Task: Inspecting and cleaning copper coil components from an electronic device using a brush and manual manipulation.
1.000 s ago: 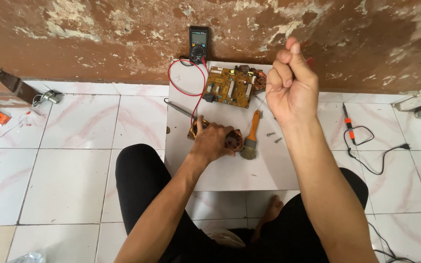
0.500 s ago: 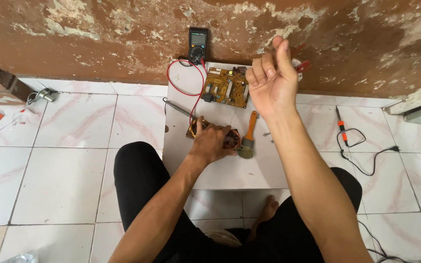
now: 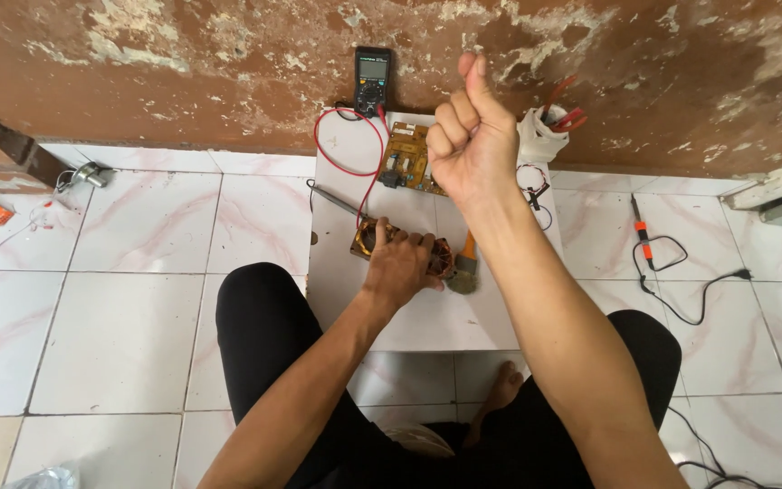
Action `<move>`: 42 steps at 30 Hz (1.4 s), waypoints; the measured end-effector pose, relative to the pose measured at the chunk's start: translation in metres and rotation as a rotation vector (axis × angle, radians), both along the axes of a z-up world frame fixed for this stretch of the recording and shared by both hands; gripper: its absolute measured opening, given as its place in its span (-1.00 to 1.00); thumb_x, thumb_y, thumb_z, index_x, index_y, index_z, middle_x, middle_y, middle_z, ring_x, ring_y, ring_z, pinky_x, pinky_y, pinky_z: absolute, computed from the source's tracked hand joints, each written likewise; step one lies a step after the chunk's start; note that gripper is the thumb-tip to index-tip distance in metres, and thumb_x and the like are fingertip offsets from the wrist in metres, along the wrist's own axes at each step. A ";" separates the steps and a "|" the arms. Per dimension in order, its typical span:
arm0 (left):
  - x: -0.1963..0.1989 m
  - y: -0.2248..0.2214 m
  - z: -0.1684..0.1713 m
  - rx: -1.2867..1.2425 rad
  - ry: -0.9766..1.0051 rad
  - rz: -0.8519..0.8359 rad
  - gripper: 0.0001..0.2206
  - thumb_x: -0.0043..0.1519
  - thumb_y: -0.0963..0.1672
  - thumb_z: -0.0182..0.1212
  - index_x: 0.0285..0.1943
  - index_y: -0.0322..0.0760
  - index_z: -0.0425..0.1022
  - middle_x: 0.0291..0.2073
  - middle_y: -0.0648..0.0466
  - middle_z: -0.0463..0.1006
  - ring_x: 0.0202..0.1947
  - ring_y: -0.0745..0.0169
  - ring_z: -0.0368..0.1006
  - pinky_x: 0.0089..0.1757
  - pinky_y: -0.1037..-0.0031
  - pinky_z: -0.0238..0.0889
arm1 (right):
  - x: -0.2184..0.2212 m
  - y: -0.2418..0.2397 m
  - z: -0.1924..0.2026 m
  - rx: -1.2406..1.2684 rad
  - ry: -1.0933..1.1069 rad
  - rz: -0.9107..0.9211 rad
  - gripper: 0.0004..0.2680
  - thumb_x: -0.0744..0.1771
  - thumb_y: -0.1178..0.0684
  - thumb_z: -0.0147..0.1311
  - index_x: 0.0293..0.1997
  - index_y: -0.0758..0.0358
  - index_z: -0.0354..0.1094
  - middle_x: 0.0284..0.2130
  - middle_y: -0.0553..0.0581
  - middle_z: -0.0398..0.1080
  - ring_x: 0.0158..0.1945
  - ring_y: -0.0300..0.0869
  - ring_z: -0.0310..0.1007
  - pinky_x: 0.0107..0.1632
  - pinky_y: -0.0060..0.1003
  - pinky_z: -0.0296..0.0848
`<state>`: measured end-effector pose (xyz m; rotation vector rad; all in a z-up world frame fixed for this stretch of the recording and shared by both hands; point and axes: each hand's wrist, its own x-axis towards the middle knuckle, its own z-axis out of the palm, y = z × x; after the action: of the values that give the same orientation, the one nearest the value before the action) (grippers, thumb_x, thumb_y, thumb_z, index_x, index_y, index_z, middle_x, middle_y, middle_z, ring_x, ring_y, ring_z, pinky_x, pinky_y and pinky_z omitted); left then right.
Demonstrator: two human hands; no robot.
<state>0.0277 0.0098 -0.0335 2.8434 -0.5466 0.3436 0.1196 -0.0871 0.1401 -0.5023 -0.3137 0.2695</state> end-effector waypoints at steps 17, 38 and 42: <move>-0.007 -0.003 0.029 -0.086 0.344 0.102 -0.40 0.11 0.10 0.35 0.29 -0.18 0.44 0.05 -0.01 0.61 0.12 0.03 0.48 0.28 -0.11 -0.44 | -0.085 -0.028 0.026 -0.122 -0.082 0.025 -0.86 0.48 -0.07 -0.13 -0.05 0.04 0.36 -0.70 -0.26 -0.07 -0.68 -0.43 -0.17 -0.67 -0.56 -0.11; -0.014 -0.012 0.010 -0.115 0.034 0.087 -0.37 -0.03 0.09 0.48 0.06 -0.39 0.42 -0.27 -0.08 0.62 -0.15 -0.07 0.50 0.22 -0.38 -0.25 | -0.301 -0.186 -0.154 0.383 0.256 -0.305 -0.83 0.47 0.09 -0.11 -0.04 0.30 0.46 -0.74 -0.15 -0.10 -0.73 -0.40 -0.35 -0.67 -0.44 -0.32; -0.015 -0.006 0.011 -0.125 0.016 0.032 -0.22 -0.04 0.08 0.49 0.27 -0.46 0.35 -0.03 -0.06 0.57 -0.03 -0.03 0.48 0.27 -0.37 -0.29 | -0.288 -0.208 -0.118 0.250 0.269 -0.481 -0.83 0.45 0.09 -0.11 -0.10 0.26 0.45 -0.70 -0.12 -0.16 -0.65 -0.36 -0.32 -0.51 -0.39 -0.24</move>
<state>0.0129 0.0037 -0.0224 2.7347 -0.4606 0.3472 -0.1687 -0.2947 0.0218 -0.2769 0.0412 -0.1696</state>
